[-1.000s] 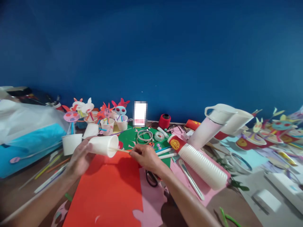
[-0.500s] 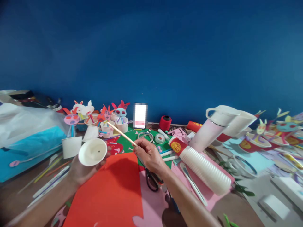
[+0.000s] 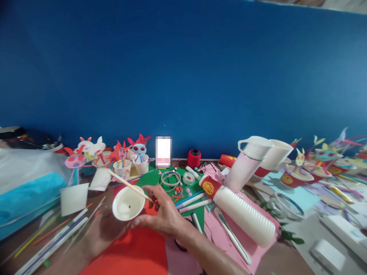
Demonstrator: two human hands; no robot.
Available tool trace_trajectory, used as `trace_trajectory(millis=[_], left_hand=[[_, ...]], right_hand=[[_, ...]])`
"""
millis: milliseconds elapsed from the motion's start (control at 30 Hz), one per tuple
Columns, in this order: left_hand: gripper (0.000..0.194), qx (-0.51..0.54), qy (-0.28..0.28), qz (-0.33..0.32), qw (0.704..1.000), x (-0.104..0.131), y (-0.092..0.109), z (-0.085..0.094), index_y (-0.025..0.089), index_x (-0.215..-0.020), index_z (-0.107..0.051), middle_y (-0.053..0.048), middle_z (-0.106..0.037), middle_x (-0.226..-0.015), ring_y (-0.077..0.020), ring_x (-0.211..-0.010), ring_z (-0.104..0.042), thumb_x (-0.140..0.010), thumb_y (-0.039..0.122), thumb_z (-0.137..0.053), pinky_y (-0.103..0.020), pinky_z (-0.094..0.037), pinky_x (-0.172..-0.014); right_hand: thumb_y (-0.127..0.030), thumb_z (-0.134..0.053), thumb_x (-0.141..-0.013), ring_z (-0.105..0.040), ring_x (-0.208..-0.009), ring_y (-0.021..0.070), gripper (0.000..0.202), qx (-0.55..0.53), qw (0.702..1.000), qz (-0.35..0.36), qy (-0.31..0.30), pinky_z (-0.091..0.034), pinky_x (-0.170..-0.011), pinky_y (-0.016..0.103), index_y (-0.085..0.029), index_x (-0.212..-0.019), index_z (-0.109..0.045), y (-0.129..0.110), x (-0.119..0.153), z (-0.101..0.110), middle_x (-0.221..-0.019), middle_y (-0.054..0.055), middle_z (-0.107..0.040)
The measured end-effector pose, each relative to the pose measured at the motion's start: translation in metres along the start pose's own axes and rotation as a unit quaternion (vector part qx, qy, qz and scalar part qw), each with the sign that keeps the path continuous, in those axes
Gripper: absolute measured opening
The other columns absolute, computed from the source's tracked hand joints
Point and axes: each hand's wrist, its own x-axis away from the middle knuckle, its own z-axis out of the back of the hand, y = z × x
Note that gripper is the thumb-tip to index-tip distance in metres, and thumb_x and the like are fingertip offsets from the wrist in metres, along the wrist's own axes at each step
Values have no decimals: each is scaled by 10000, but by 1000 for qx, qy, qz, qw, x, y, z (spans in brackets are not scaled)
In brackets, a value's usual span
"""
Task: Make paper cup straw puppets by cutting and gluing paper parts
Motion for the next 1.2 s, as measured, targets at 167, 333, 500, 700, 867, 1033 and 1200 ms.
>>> trace_trajectory(millis=[167, 333, 500, 700, 867, 1033, 1200], left_hand=[[266, -28, -26, -13, 999, -15, -3, -6, 152, -902, -636, -85, -676, -837, -228, -692, -623, -753, 332, -509, -339, -486, -594], [349, -125, -15, -116, 985, -15, 6, -23, 188, -1092, -573, -82, -621, -1085, -249, -1017, -546, -791, 329, -467, -366, -427, -857], [539, -323, -7, -264, 909, -5, 16, -36, 215, -1237, -439, -96, -447, -1308, -289, -1178, -407, -733, 368, -558, -391, -337, -967], [806, -492, 9, -335, 803, -3, 13, -34, 243, -1327, -263, -108, -353, -1363, -293, -1235, -330, -635, 219, -677, -423, -289, -1007], [766, -578, 45, -347, 737, -8, 4, -24, 225, -1318, -227, -124, -347, -1347, -277, -1226, -344, -676, 254, -644, -424, -321, -993], [746, -638, 30, -403, 656, -4, 8, -21, 205, -1307, -237, -141, -384, -1308, -275, -1212, -366, -678, 244, -636, -400, -332, -993], [779, -668, -14, -379, 640, 0, 12, -20, 194, -1338, -165, -144, -370, -1327, -269, -1208, -377, -687, 218, -593, -401, -345, -984]], right_hand=[[-484, -674, -627, -469, -839, 175, 572, 14, 999, 41, 15, -398, -737, 277, -216, -1110, -528, 3, -4, 8, -947, 43, -512], [-521, -580, -704, -500, -818, 175, 491, -78, 997, -14, 23, -416, -727, 285, -181, -1055, -546, 9, -9, 14, -888, 39, -543], [-509, -599, -694, -512, -862, 189, 510, -79, 996, -9, 41, -417, -770, 310, -194, -1090, -540, 10, -10, 16, -946, 53, -561], [-413, -637, -700, -501, -890, 190, 488, 30, 997, 29, 58, -410, -752, 281, -206, -1127, -525, 5, -7, 14, -986, 57, -546], [-401, -665, -673, -481, -855, 192, 522, 68, 995, 57, 52, -403, -741, 284, -206, -1137, -526, 4, -3, 9, -945, 52, -546], [-447, -576, -734, -480, -793, 172, 468, -33, 998, 19, 48, -398, -643, 252, -202, -1127, -512, 3, 1, 8, -917, 53, -522], [-403, -531, -780, -377, -531, 79, 249, -140, 981, -93, 92, -291, -463, 188, -183, -897, -539, -1, -3, 17, -649, -27, -452]])
